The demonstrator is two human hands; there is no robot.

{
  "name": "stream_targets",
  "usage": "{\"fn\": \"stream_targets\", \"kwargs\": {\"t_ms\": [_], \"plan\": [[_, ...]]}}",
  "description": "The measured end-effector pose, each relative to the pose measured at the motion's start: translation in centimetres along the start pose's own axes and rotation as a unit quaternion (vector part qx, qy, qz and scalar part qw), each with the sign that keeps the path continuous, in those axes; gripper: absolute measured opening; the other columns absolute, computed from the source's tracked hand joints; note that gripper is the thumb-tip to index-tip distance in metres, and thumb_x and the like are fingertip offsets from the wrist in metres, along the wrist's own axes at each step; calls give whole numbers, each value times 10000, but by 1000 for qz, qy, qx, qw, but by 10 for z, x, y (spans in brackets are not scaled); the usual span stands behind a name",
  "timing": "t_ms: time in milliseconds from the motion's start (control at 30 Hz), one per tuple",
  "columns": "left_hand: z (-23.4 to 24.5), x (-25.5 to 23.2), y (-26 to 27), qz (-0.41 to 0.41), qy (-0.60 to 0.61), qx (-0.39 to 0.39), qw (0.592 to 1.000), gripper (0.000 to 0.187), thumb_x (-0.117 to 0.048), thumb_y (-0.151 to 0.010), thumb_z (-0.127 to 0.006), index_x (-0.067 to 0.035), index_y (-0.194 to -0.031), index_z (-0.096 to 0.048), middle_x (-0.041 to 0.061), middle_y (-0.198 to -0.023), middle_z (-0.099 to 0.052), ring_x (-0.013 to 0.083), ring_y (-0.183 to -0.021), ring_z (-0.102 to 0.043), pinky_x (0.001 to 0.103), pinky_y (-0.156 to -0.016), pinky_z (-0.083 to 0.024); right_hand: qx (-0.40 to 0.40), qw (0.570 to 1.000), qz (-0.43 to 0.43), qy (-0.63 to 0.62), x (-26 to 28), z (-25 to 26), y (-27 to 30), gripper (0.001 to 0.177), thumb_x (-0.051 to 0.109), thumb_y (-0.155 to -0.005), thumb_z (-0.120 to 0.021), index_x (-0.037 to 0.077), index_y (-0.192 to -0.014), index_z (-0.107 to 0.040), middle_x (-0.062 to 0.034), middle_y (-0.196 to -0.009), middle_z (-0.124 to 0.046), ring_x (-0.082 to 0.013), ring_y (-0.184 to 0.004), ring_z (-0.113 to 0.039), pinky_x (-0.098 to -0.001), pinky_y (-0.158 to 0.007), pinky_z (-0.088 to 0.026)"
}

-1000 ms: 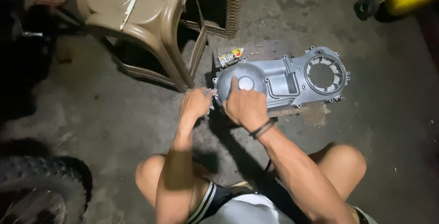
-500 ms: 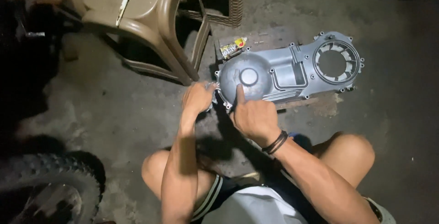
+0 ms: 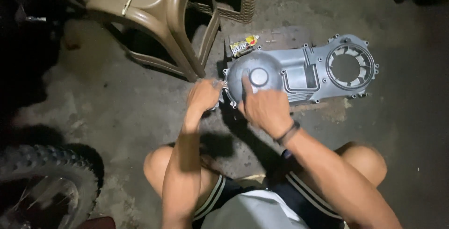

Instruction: Cleaning and applying sealant to the edges of a motorcycle engine casing in preparation for assembly.

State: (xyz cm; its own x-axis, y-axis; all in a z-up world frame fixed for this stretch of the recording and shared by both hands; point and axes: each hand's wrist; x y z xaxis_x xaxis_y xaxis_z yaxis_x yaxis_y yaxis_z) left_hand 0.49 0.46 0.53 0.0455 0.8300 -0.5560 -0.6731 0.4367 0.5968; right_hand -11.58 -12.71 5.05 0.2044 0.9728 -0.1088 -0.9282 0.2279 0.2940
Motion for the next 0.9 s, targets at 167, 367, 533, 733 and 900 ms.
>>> {"fn": "stream_targets", "kwargs": {"t_ms": [167,367,533,733,900], "plan": [[4,-1,-1,4,1,-5,1000,597,-459,-1031,-447,-28,-1418,-593,227,-1397,-628,410,-1341,-557,567,-1119,-419,-7,1000,-5,1,0,3,-6,628,429,-932,-429,228,-1525,-480,-93,-705,-740,-344,-729,-766,-497,-627,-587],[-2,3,-1,-8,8,-1,1000,551,-415,-1037,-467,-29,-1401,-619,243,-1357,-650,427,-1306,-584,570,-1082,-445,37,999,-16,-1,-4,9,5,604,457,-936,-437,288,-1514,-480,-118,-717,-749,-353,-748,-771,-493,-651,-597],[2,4,-3,-17,20,-14,1000,541,-396,-1033,-449,-17,-1368,-640,244,-1249,-706,445,-1206,-643,579,-1025,-484,-21,1000,-8,6,3,15,-2,584,431,-950,-421,245,-1493,-528,-99,-693,-737,-361,-714,-761,-481,-610,-584],[6,3,1,-34,24,-15,999,523,-395,-1020,-449,-18,-1300,-678,254,-1174,-728,460,-1167,-654,595,-997,-499,21,1000,-14,0,-2,8,8,571,402,-940,-482,262,-1493,-522,-148,-698,-750,-367,-721,-771,-486,-630,-595],[2,4,-4,-31,4,-14,999,529,-401,-1030,-432,-18,-1283,-694,246,-1142,-738,458,-1113,-675,602,-974,-512,3,999,-25,-28,1,22,4,605,426,-957,-449,266,-1540,-453,-154,-693,-736,-393,-749,-766,-522,-641,-594]]}}
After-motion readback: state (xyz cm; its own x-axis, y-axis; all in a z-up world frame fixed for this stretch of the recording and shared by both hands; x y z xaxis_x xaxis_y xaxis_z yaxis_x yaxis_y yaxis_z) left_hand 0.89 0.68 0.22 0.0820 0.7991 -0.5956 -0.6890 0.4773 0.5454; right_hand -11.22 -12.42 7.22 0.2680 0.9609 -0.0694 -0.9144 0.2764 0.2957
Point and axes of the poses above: each hand's wrist, its own y-axis away from the middle knuckle, its own z-axis out of the back of the hand, x = y × z
